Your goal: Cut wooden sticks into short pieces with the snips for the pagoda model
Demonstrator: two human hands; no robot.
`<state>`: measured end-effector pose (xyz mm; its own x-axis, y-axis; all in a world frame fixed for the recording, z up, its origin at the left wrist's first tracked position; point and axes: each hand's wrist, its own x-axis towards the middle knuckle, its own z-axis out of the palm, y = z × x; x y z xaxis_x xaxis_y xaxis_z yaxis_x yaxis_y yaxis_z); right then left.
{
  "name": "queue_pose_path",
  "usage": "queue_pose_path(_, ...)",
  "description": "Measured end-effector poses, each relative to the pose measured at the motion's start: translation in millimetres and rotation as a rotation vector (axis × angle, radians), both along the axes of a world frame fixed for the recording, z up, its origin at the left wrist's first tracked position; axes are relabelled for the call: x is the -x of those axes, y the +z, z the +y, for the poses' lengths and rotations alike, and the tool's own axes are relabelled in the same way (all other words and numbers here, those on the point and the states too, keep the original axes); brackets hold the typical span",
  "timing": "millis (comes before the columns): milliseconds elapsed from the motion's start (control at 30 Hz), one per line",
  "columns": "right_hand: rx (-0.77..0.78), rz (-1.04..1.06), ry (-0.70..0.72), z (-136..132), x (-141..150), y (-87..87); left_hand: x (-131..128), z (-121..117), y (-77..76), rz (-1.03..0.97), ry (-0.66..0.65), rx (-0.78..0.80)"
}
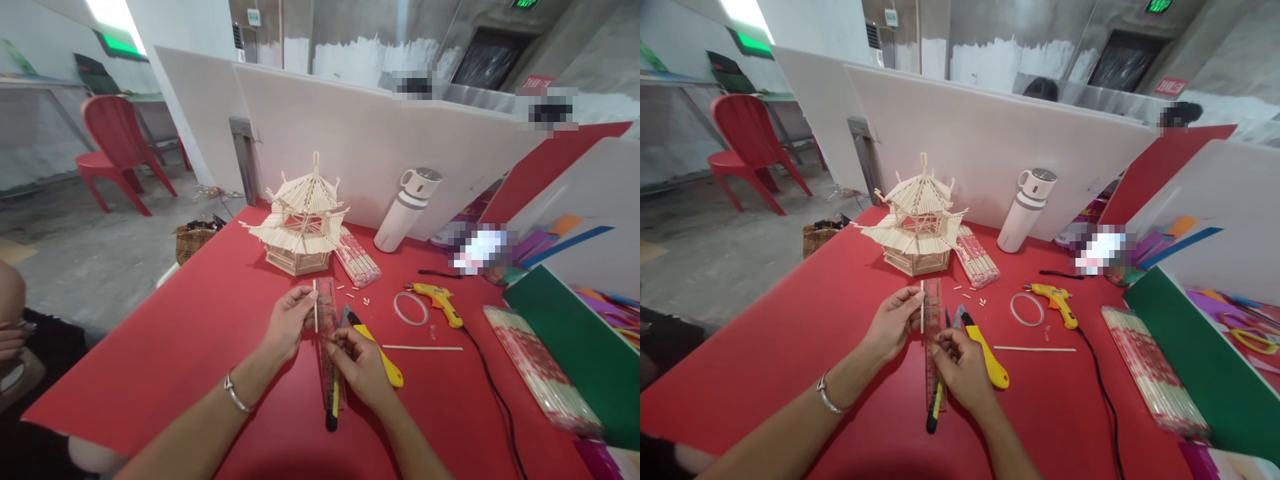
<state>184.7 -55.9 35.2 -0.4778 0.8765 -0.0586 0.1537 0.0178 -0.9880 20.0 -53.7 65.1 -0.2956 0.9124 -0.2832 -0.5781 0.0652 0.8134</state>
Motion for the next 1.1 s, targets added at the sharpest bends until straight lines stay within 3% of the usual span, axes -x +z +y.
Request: queue_pose_path(1100,-0.034,-0.023,-0.002,-2.1,3.0,-0.7,-0.6,1.7,1.2,-0.011,0.07,0.07)
